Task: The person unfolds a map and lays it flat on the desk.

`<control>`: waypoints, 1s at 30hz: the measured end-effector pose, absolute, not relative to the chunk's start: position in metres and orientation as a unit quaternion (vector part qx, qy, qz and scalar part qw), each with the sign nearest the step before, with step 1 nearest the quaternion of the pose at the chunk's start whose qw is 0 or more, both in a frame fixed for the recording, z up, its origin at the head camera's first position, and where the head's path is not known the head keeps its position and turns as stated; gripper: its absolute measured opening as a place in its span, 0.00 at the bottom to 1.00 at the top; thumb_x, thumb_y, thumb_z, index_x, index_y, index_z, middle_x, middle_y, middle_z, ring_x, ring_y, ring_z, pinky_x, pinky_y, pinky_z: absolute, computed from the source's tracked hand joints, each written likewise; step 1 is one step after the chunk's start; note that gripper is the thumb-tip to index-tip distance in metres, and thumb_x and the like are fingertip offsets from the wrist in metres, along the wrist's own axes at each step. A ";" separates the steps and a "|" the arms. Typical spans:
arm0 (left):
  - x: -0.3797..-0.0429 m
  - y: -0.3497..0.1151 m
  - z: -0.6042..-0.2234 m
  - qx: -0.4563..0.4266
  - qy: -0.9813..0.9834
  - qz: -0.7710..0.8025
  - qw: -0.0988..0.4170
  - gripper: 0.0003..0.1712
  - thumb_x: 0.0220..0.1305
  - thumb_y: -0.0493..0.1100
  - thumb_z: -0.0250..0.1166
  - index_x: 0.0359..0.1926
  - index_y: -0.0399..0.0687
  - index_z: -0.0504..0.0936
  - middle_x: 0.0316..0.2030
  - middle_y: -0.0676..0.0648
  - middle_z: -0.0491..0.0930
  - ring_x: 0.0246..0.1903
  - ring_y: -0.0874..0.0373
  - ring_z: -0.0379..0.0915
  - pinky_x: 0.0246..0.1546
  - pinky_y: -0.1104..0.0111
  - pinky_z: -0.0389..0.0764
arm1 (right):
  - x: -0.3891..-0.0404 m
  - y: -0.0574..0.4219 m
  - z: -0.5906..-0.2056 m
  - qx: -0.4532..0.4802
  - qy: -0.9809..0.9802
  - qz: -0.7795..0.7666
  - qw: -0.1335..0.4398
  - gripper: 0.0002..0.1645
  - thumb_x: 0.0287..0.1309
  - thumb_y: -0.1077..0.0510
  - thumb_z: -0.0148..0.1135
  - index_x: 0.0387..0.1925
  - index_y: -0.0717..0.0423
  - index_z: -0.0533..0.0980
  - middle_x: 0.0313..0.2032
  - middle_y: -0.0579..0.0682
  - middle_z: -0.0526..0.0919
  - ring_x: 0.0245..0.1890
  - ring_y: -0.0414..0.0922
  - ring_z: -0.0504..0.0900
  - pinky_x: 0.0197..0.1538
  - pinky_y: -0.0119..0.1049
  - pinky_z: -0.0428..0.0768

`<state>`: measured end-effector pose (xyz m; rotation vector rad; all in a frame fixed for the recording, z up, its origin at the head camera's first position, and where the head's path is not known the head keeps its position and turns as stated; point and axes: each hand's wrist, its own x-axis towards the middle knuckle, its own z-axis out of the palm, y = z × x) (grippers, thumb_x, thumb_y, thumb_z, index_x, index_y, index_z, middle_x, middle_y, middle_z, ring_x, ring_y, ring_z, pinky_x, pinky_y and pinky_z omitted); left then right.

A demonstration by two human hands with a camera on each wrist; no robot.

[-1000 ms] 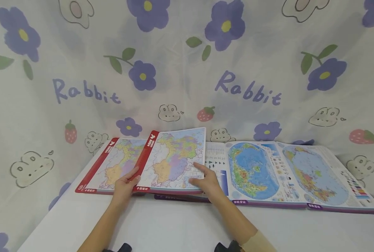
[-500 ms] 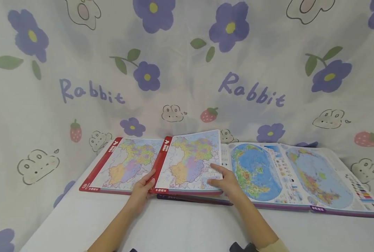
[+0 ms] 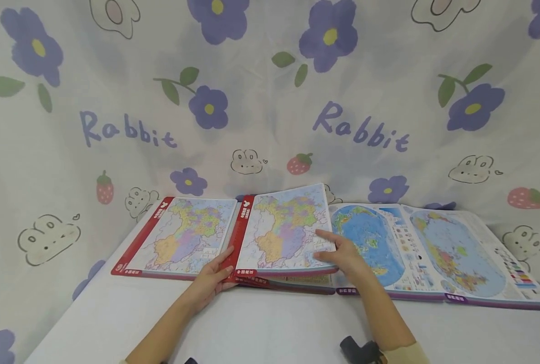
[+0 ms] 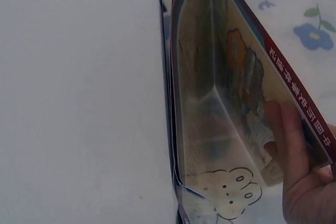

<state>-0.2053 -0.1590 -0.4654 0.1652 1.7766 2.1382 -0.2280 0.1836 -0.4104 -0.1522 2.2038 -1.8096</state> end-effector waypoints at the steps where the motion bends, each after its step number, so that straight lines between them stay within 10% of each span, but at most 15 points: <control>1: -0.206 -0.159 -0.466 0.065 0.628 0.755 0.178 0.35 0.72 0.34 0.45 0.75 0.49 0.43 0.71 0.32 0.46 0.61 0.42 0.65 0.53 0.59 0.77 | -0.228 0.186 -0.409 -0.055 0.762 -0.630 0.143 0.42 0.55 0.60 0.66 0.69 0.58 0.59 0.73 0.60 0.47 0.72 0.62 0.40 0.69 0.57 0.55; 10: -0.208 -0.159 -0.468 0.064 0.644 0.739 0.189 0.36 0.71 0.32 0.46 0.75 0.52 0.44 0.71 0.34 0.48 0.63 0.41 0.62 0.53 0.59 0.77 | -0.226 0.205 -0.399 -0.074 0.749 -0.646 0.132 0.42 0.57 0.61 0.64 0.69 0.60 0.57 0.73 0.60 0.45 0.70 0.57 0.54 0.65 0.48 0.67; 14: -0.208 -0.159 -0.466 0.063 0.646 0.736 0.194 0.37 0.69 0.30 0.46 0.75 0.52 0.45 0.70 0.33 0.51 0.63 0.40 0.62 0.52 0.58 0.77 | -0.223 0.218 -0.389 -0.069 0.751 -0.644 0.126 0.41 0.58 0.60 0.63 0.70 0.60 0.57 0.74 0.59 0.38 0.72 0.58 0.45 0.69 0.59 0.53; 16: -0.208 -0.159 -0.466 0.063 0.646 0.735 0.194 0.38 0.69 0.29 0.47 0.75 0.52 0.46 0.69 0.33 0.52 0.62 0.41 0.64 0.51 0.58 0.78 | -0.222 0.226 -0.384 -0.065 0.754 -0.643 0.119 0.40 0.58 0.59 0.64 0.69 0.60 0.58 0.74 0.57 0.32 0.71 0.60 0.24 0.67 0.67 0.38; 21: -0.208 -0.159 -0.467 0.058 0.645 0.737 0.193 0.38 0.68 0.31 0.49 0.75 0.54 0.47 0.69 0.33 0.53 0.62 0.40 0.64 0.51 0.58 0.78 | -0.218 0.241 -0.376 -0.043 0.769 -0.632 0.091 0.38 0.57 0.55 0.65 0.67 0.58 0.62 0.74 0.56 0.29 0.72 0.57 0.23 0.69 0.63 0.38; 26: -0.209 -0.158 -0.469 0.056 0.644 0.737 0.195 0.39 0.68 0.31 0.50 0.75 0.55 0.47 0.69 0.34 0.53 0.61 0.41 0.66 0.51 0.58 0.78 | -0.213 0.256 -0.370 -0.049 0.770 -0.633 0.068 0.37 0.60 0.56 0.63 0.68 0.57 0.62 0.74 0.57 0.30 0.72 0.56 0.24 0.72 0.48 0.50; 30: -0.209 -0.159 -0.469 0.048 0.646 0.738 0.190 0.38 0.68 0.30 0.49 0.74 0.54 0.48 0.69 0.34 0.52 0.60 0.42 0.66 0.50 0.57 0.78 | -0.210 0.266 -0.370 -0.076 0.755 -0.650 0.051 0.35 0.62 0.59 0.60 0.69 0.54 0.61 0.73 0.58 0.26 0.71 0.56 0.23 0.55 0.25 0.74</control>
